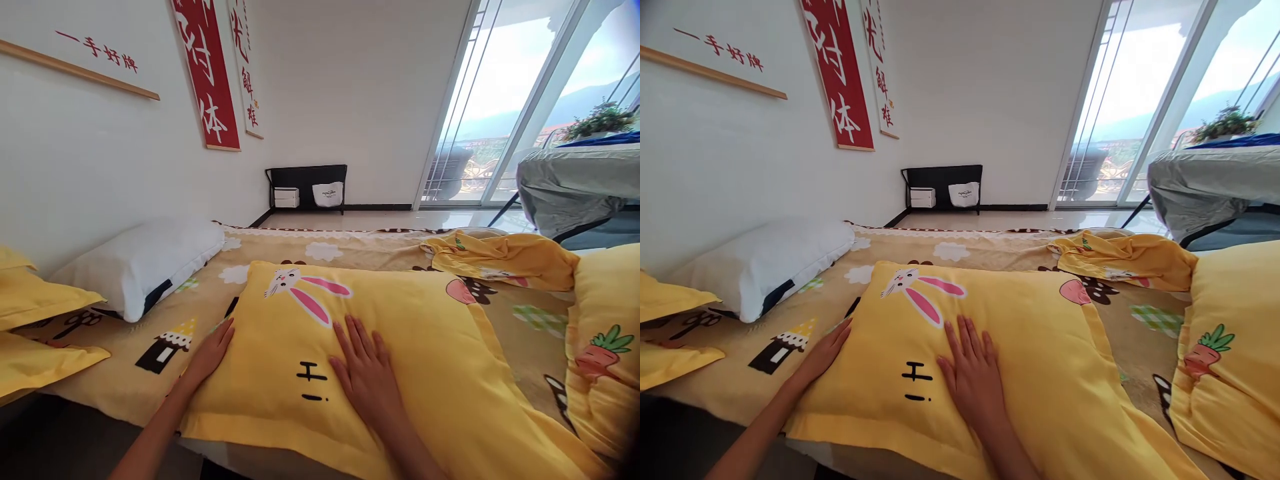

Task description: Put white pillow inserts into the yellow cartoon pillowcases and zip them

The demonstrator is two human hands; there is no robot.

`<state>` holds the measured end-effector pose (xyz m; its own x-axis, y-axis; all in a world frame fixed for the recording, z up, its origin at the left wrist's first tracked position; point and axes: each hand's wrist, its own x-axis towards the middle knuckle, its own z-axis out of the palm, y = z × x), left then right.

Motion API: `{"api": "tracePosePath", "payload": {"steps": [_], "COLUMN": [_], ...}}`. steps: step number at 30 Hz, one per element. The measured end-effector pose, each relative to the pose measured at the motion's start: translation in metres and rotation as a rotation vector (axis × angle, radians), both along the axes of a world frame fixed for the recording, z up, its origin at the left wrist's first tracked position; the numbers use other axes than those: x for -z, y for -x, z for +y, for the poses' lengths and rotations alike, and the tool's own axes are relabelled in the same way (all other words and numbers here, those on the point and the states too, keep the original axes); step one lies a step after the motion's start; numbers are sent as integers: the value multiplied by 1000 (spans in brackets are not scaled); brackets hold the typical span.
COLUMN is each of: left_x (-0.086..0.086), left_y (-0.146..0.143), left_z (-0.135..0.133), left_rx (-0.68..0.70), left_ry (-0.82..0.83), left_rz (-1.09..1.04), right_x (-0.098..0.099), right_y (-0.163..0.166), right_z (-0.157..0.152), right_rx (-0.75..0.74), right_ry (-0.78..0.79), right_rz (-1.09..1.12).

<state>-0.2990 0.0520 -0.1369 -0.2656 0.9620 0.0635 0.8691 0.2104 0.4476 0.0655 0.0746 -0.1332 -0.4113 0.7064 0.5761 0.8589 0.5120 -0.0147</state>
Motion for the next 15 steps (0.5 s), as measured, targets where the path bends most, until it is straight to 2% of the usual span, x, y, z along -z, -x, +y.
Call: {"api": "tracePosePath", "payload": {"steps": [2,4,5,7,8,10,13,15], "left_x": [-8,-25,-35,-54,-62,-68,-57,-42], "left_y": [-1,-18,-34,-79,-105,-158,-213,-220], "left_z": [-10,-18,-20,-21,-20,-14,-2,1], "left_rx": [-121,-198,-155,100,248,432,526,548], "left_ry": [33,-92,-205,-417,-467,-499,-519,-533], "left_rz": [167,354,429,513,526,524,499,510], "right_x": [12,14,12,8,6,3,1,5], "right_y": [-5,-9,-9,-7,-5,-3,-15,-41], "right_z": [0,0,0,-1,-1,-3,-5,-9], "right_rx": [12,11,13,22,30,43,71,157], "right_ry": [-33,-77,-99,-131,-144,-158,-163,-154], "right_rz": [6,5,5,1,-1,-11,-30,-16]}}
